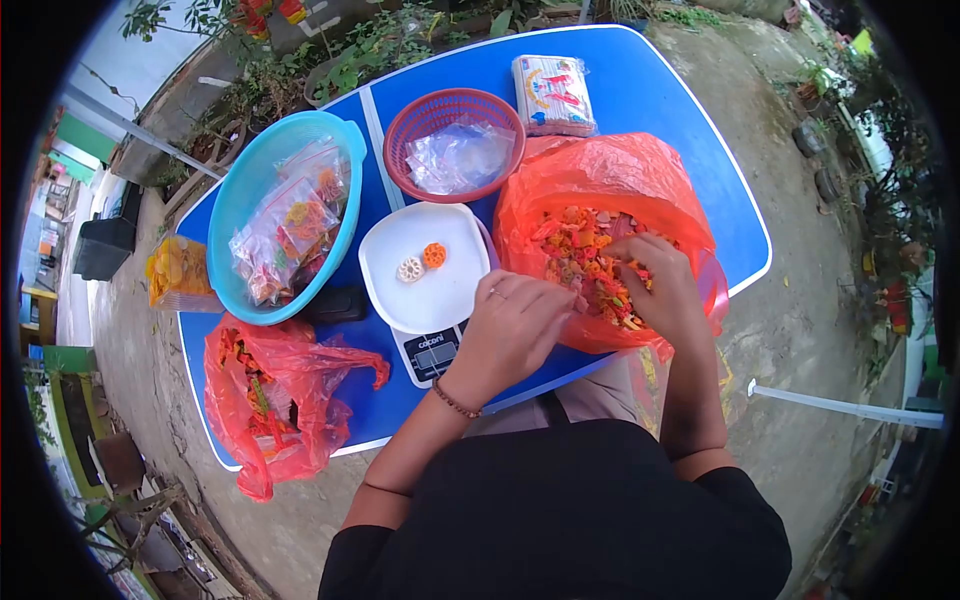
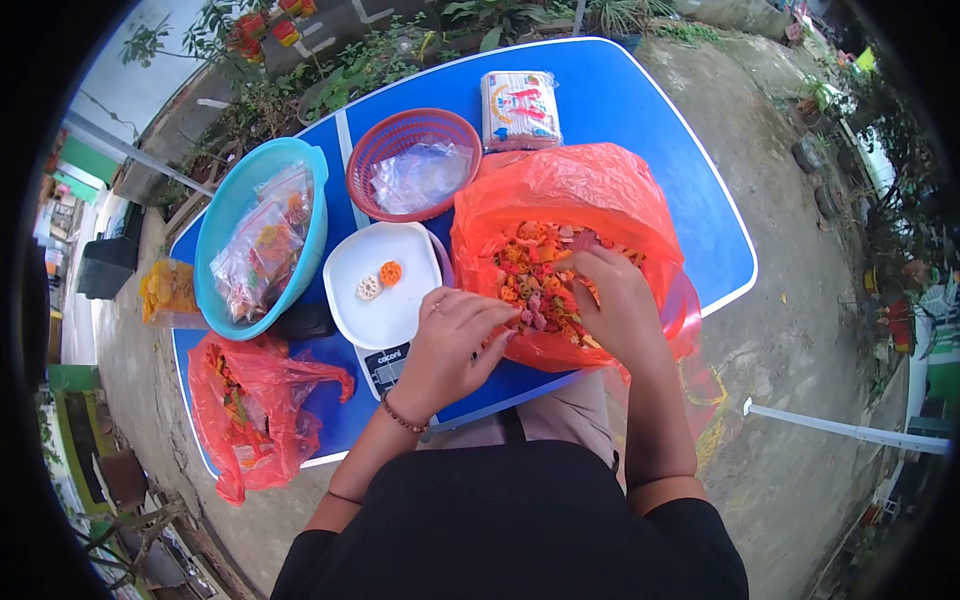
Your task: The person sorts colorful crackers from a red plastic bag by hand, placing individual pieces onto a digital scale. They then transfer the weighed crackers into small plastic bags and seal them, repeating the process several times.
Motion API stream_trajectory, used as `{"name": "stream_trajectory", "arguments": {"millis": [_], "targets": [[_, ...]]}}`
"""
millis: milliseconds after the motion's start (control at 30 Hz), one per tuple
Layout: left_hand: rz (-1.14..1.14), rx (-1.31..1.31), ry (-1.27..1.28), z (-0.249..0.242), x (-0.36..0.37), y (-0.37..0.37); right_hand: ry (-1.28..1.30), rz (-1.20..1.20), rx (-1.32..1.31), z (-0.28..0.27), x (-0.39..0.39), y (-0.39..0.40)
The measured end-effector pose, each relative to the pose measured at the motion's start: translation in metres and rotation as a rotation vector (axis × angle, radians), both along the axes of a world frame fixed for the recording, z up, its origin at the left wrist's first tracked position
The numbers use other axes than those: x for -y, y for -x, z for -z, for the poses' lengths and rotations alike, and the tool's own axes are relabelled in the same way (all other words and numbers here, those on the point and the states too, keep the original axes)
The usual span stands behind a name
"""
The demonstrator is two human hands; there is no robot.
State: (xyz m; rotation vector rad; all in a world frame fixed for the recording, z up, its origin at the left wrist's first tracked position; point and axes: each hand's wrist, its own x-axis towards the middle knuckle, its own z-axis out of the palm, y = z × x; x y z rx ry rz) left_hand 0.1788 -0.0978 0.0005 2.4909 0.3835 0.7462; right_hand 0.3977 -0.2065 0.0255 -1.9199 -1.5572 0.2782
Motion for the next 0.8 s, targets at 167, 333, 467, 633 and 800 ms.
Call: {"name": "stream_trajectory", "arguments": {"millis": [167,333,467,633,800], "targets": [[0.152,-0.053,-0.066,0.015,0.017,-0.020,0.238,-0.115,0.039,0.010,0.045,0.002],[0.229,-0.213,0.058,0.019,0.021,-0.026,0.234,0.022,0.026,0.026,0.058,-0.012],[0.217,-0.271,0.004,0.014,0.024,-0.030,0.096,0.142,0.174,0.026,0.047,-0.012],[0.231,-0.263,-0.036,0.023,0.023,-0.032,0.349,-0.108,-0.076,0.024,0.042,-0.012],[0.131,-0.268,-0.076,0.024,0.024,-0.037,0.275,-0.038,0.025,0.024,0.040,-0.006]]}}
